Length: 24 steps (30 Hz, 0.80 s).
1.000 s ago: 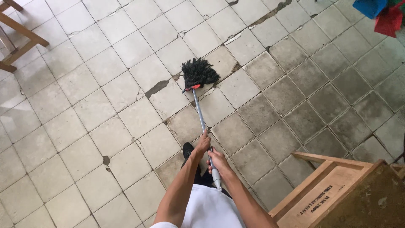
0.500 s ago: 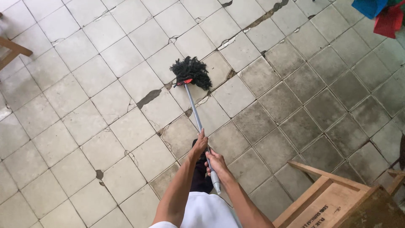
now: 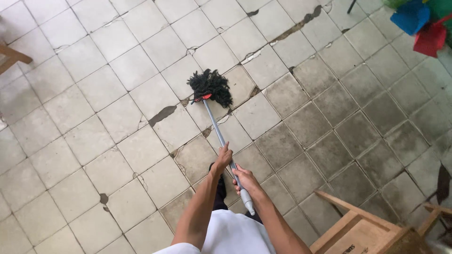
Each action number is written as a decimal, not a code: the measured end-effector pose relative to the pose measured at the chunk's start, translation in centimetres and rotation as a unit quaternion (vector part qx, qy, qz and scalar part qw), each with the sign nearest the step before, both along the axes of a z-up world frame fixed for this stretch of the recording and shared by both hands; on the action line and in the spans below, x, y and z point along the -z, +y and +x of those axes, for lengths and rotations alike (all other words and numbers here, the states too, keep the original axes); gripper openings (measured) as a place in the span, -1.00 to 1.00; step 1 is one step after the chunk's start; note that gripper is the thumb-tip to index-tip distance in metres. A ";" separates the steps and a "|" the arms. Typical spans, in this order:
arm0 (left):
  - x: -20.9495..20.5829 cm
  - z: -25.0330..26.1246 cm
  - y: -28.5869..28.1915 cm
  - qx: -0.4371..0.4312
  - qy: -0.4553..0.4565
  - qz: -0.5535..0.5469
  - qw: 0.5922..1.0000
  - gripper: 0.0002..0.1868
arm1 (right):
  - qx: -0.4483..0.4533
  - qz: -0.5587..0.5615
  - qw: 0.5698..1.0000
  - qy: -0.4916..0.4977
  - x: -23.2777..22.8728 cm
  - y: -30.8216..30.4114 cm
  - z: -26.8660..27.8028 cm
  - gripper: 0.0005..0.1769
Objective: The person mops a tiled floor using a string mop, moving it back and forth across the surface. The person walks forward while mopping, covering a large area of the floor.
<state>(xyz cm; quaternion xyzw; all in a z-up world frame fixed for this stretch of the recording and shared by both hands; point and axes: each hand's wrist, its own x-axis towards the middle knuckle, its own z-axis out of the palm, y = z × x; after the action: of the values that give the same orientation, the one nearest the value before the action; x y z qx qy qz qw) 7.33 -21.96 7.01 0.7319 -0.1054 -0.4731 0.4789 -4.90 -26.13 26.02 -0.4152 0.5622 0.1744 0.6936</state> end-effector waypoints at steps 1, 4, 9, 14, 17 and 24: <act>-0.7 -0.2 0.1 -0.010 -0.003 0.000 1.000 -0.24 | -0.010 0.000 1.000 -0.003 -0.2 0.2 0.0 -0.25; 0.5 -1.5 -0.3 -0.063 -0.040 0.024 0.997 -0.22 | -0.041 -0.003 0.999 -0.013 -0.3 0.2 -0.8 -0.27; 5.1 -7.0 -0.9 -0.149 -0.023 0.106 0.983 -0.17 | -0.064 0.003 0.998 -0.021 -0.4 -1.0 -5.5 -0.28; 3.6 -12.8 -2.6 -0.228 -0.050 0.048 0.971 -0.17 | -0.131 0.015 0.990 -0.041 -2.4 -4.3 -11.1 -0.23; 3.7 -16.2 -3.5 -0.290 -0.053 -0.010 0.955 -0.17 | -0.161 0.027 0.985 -0.054 -2.8 -5.3 -13.4 -0.21; 3.1 -22.1 -1.3 -0.374 -0.006 -0.036 0.927 -0.25 | -0.202 0.042 0.977 -0.060 0.4 -4.5 -17.8 -0.22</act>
<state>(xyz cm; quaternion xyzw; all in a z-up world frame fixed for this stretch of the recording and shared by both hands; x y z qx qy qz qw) -14.75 -23.31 3.94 0.7030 0.1559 -0.2517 0.6466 -22.72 -30.65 25.61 -0.5006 0.4164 0.3085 0.6934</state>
